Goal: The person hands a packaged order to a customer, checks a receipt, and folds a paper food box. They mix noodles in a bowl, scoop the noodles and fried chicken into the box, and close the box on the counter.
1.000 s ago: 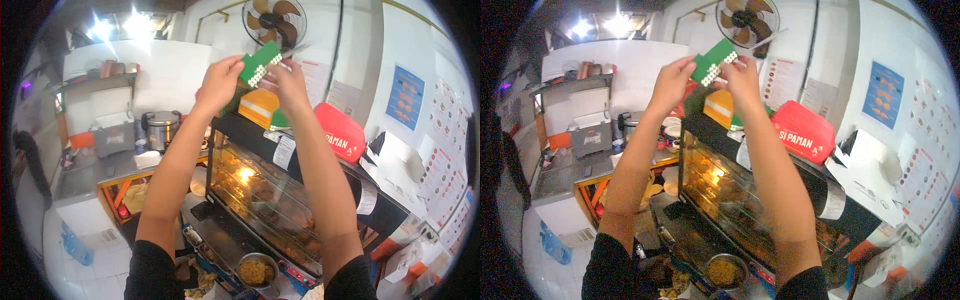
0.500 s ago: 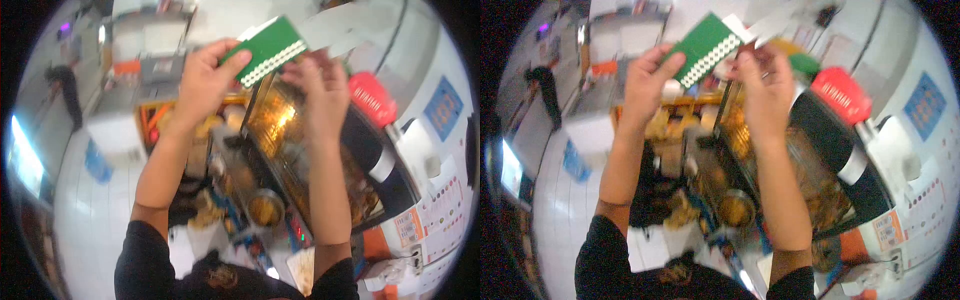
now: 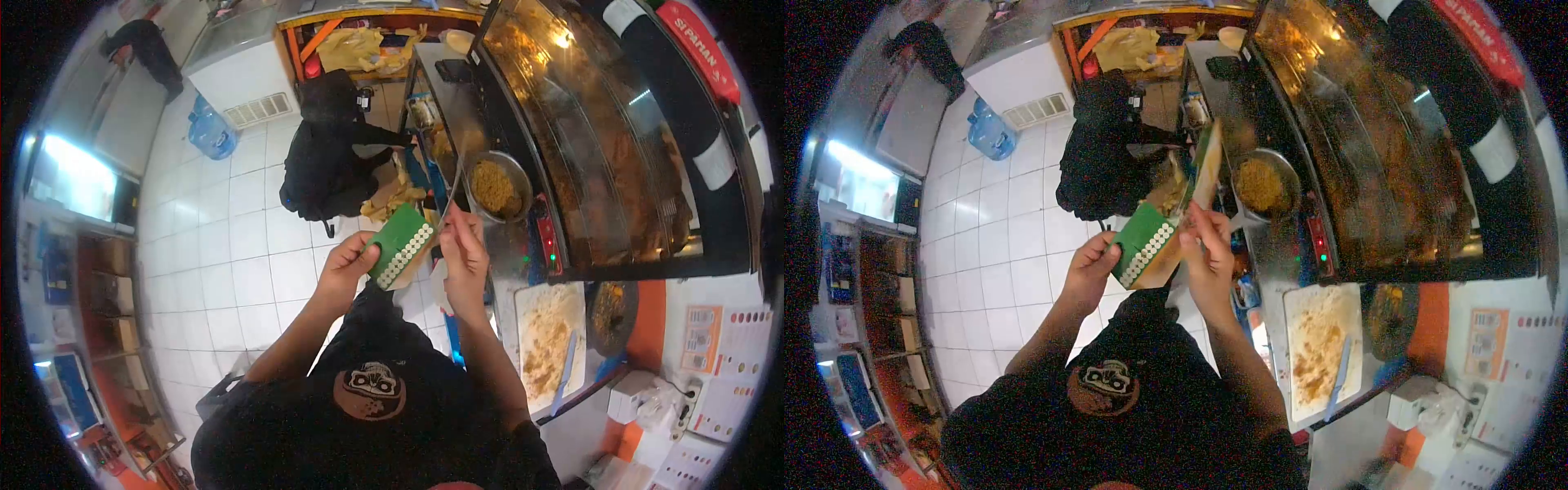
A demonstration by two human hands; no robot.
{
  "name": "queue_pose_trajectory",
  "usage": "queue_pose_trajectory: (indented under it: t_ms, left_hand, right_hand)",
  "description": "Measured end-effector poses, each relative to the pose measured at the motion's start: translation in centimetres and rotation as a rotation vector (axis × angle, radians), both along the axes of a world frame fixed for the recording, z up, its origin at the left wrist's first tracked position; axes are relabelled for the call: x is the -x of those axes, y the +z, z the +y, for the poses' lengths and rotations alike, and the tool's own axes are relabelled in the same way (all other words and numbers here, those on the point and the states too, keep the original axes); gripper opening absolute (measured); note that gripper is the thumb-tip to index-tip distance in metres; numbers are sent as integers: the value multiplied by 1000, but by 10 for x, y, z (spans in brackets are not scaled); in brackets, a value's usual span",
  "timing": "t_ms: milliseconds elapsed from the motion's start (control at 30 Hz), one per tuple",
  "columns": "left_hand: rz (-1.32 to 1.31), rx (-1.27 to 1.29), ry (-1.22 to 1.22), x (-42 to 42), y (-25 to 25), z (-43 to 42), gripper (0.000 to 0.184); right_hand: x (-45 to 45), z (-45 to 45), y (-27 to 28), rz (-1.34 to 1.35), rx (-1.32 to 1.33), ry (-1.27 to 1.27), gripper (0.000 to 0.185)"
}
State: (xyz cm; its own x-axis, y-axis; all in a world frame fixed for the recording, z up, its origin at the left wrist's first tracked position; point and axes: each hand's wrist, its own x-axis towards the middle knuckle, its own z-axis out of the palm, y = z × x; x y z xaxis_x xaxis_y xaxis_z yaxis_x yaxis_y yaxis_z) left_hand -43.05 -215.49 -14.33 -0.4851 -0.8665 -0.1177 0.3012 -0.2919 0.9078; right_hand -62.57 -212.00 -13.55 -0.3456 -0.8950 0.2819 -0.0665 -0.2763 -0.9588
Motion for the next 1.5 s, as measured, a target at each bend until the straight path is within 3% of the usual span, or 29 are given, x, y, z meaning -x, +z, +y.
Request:
queue_pose_trajectory:
  t_ms: [167, 300, 400, 500, 600, 700, 800, 933, 1167, 1267, 1300, 1367, 1467, 1500]
  left_hand:
    - [14, -256, -173, -14, 3, 41, 23]
    - [47, -589, -143, -20, -9, 70, 38]
    - [98, -712, -257, -30, -10, 78, 43]
    - [44, -742, -339, -35, 2, 81, 31]
    - [-190, -301, -269, -39, 0, 88, 20]
    - [-357, -173, -39, -39, 10, 90, 8]
    - [-312, 64, 366, -34, -7, 88, 2]
    - [-29, 131, 646, -22, -4, 80, 7]
    - [51, 629, 575, -37, -17, 81, 8]
    - [-40, 542, 564, -40, -13, 82, 8]
    - [15, 418, 540, -43, -8, 83, 9]
    - [-49, 418, 617, -48, -10, 84, 10]
    - [-20, 348, 623, -50, -13, 82, 10]
    - [-9, 316, 600, -49, -14, 80, 10]
  right_hand:
    - [4, 27, -15, 81, -45, -69, 36]
    - [2, 48, -37, -22, -121, -52, 22]
    - [-1, 59, -39, -177, 1, -28, 22]
    - [-3, 59, -34, -221, 58, -29, 23]
    - [-4, 65, -32, -214, 49, -30, 33]
    - [-9, 66, -31, 4, 31, -120, 52]
    - [-17, 67, -30, 254, -59, -204, 66]
    - [-28, 62, -35, 387, -116, -299, 68]
    - [-37, 55, -42, 410, -233, -316, 62]
    - [-38, 48, -60, 250, -140, -173, 63]
    - [-42, 47, -58, 97, -87, -170, 63]
    - [-50, 44, -50, -204, 22, -162, 65]
    - [-49, 51, -50, 58, 25, -271, 68]
    - [-49, 53, -49, 164, 45, -160, 63]
